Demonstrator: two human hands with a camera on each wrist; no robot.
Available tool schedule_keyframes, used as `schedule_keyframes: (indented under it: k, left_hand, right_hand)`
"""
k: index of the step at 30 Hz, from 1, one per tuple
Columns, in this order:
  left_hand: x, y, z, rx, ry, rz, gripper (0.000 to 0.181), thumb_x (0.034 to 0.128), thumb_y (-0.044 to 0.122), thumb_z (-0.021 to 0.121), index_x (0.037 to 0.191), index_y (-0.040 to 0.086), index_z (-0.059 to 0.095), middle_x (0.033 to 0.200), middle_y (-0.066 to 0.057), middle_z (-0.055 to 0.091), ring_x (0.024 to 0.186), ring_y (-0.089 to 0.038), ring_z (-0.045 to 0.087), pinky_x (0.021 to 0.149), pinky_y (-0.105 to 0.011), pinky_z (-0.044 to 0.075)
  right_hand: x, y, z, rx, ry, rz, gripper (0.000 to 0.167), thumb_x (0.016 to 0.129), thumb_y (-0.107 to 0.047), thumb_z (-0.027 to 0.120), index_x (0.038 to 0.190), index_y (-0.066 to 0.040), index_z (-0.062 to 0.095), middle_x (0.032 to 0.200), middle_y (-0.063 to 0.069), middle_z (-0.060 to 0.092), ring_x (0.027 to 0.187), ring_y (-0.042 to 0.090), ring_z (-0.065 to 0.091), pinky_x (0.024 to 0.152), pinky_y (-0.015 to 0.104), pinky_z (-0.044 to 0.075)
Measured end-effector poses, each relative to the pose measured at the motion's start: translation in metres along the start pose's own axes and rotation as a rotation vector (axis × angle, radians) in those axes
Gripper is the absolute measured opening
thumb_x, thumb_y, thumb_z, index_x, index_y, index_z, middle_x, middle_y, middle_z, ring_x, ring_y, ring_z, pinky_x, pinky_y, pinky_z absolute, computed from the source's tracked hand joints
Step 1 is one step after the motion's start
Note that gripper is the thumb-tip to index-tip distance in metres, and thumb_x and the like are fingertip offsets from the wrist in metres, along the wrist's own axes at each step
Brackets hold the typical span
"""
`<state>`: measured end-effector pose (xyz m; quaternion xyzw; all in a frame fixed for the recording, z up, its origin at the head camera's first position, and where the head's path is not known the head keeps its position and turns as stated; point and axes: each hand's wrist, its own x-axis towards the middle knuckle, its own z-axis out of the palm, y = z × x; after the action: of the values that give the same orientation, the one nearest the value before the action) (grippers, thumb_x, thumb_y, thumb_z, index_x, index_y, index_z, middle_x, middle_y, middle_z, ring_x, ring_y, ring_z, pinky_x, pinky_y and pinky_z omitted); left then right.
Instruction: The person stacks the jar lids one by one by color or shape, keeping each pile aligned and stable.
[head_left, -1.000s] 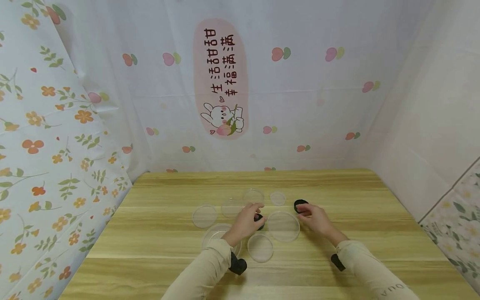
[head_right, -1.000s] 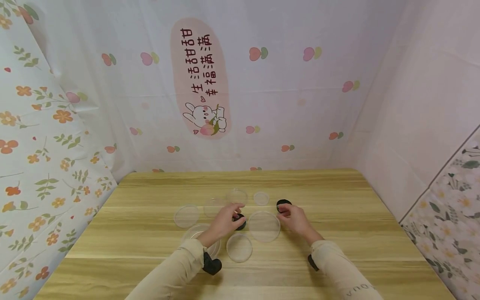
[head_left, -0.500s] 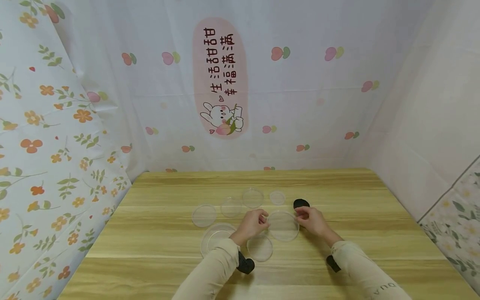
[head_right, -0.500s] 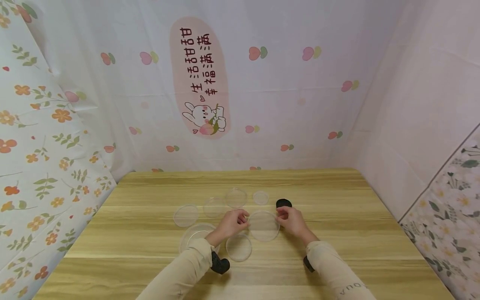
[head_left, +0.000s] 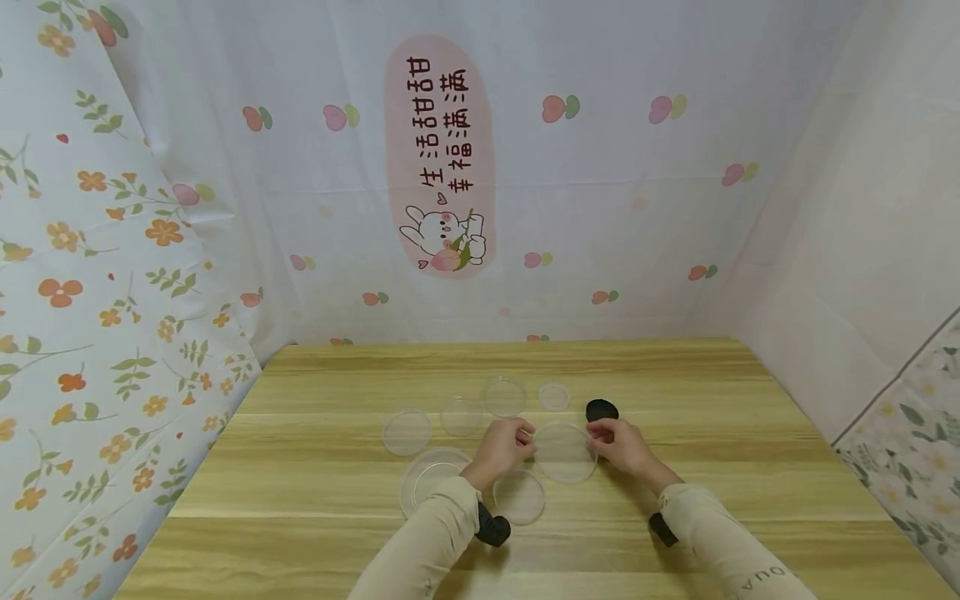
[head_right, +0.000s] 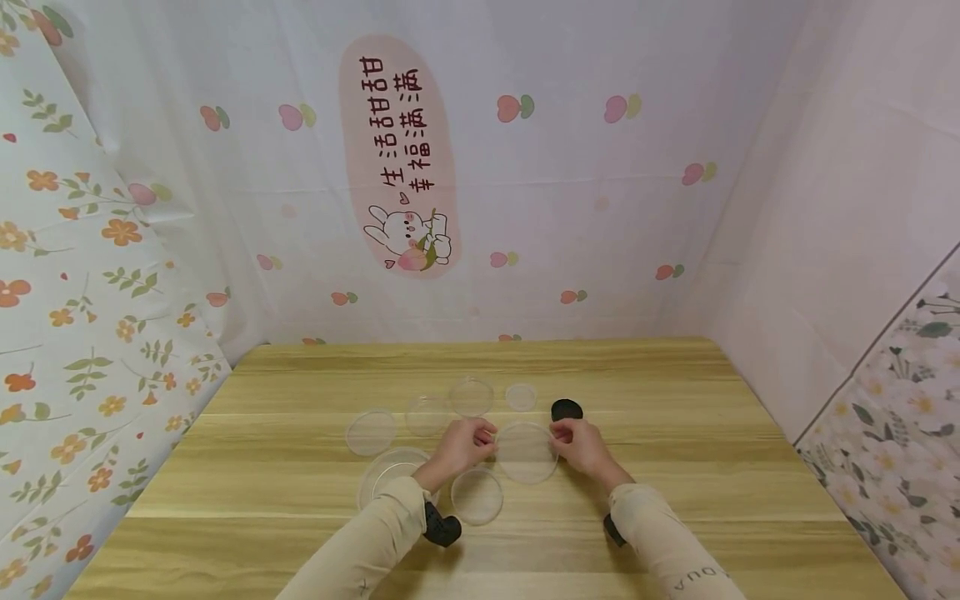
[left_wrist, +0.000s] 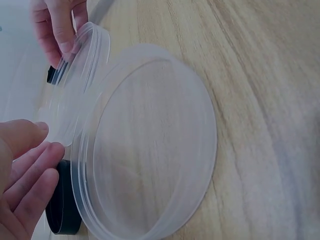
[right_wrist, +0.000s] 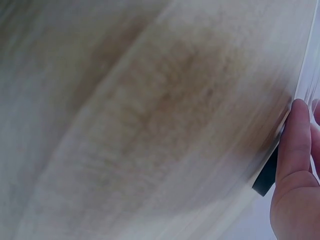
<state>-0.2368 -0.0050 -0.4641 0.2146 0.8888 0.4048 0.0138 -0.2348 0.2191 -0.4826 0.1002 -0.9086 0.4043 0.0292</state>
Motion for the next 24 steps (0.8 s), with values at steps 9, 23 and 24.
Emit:
schedule_keyframes:
  k: [9,23,24]
  left_hand:
    - [0.004,0.001,-0.003,0.063,0.009,-0.025,0.019,0.0765,0.008,0.067,0.094,0.001,0.066,0.079,-0.004,0.067,0.072,-0.013,0.062,0.062,-0.021,0.047]
    - [0.011,-0.005,0.002,-0.038,0.019,-0.007,0.020,0.0723,-0.001,0.068,0.091,-0.006,0.064,0.073,-0.009,0.065,0.065,-0.015,0.062,0.057,-0.018,0.046]
    - [0.011,-0.006,0.003,-0.040,0.021,-0.010,0.020,0.0718,-0.002,0.068,0.091,-0.006,0.064,0.072,-0.008,0.065,0.063,-0.014,0.062,0.056,-0.018,0.046]
  right_hand:
    - [-0.001,-0.002,0.000,0.006,-0.009,0.013,0.019,0.077,0.002,0.063,0.095,0.010,0.061,0.079,0.010,0.062,0.072,0.020,0.058,0.058,0.022,0.046]
    - [0.002,0.003,0.000,0.004,-0.015,-0.020,0.018,0.077,0.002,0.062,0.094,0.011,0.062,0.080,0.011,0.063,0.073,0.022,0.059,0.059,0.022,0.047]
    - [0.002,0.003,-0.001,0.003,-0.017,-0.019,0.018,0.077,0.002,0.063,0.094,0.010,0.062,0.080,0.011,0.063,0.073,0.022,0.059,0.060,0.022,0.047]
